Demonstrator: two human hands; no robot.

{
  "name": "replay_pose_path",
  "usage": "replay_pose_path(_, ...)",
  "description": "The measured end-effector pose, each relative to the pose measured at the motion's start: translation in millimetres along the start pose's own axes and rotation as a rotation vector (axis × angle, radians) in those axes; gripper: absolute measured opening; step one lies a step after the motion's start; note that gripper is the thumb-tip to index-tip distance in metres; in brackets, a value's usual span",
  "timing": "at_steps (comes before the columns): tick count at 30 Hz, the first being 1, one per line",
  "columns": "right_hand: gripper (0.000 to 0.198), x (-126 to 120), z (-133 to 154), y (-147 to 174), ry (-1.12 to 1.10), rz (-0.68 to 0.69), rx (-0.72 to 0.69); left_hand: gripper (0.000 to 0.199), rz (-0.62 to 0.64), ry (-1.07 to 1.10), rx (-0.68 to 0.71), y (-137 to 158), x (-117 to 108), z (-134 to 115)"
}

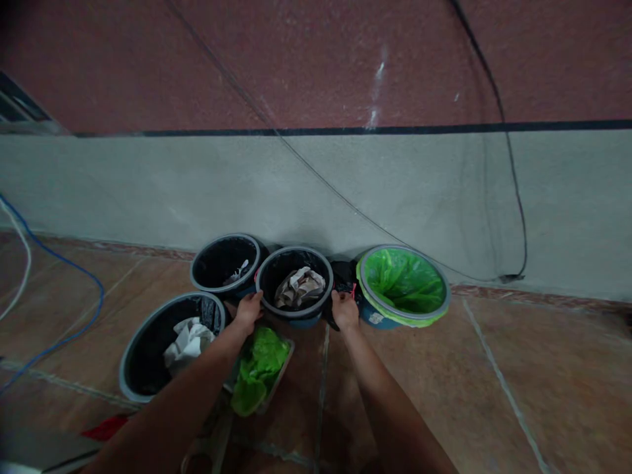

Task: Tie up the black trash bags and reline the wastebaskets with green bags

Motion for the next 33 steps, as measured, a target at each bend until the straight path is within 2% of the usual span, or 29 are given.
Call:
replay_pose_path(3, 0.035, 6, 30, -17, 0.302, -0.002, -0.106, 0.030, 0.068, 0.070, -0.085, -6, 7, -4)
replay_pose_path(5, 0.032, 10, 40, -20, 0.400, -0.007, -0.130, 0.028, 0.093, 0.072, -0.109, -8, 11, -7)
replay_pose_path(11, 0.024, 11, 47, -3, 0.482, -0.052, -0.094, 0.015, 0.036, -0.029, -0.079, -7, 2, -11)
replay_pose_path(16, 0.024, -12, 61, 38, 0.488, -0.078, -0.169, 0.020, -0.016, -0.117, 0.069, 18, -27, -26)
replay_pose_path(21, 0.028, -61, 69, 118, 0.365, -0.159, -0.258, 0.017, 0.000, -0.114, 0.194, 84, -70, -49)
replay_pose_path(25, 0.031, -105, 47, 195, 0.311, -0.249, -0.182, 0.009, 0.080, -0.051, 0.287, 159, -98, -50)
replay_pose_path(29, 0.026, -129, 6, 266, 0.409, -0.284, -0.058, 0.009, 0.156, -0.063, 0.290, 227, -107, -24)
replay_pose_path(33, 0.028, -123, -38, 317, 0.520, -0.177, 0.021, 0.008, 0.203, -0.166, 0.207, 275, -104, 24)
Point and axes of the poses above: each hand's wrist, its own y-axis away from the middle knuckle, its own x-axis out of the palm, z = x × y, the point moved 3 cm from there along -y, towards the middle knuckle
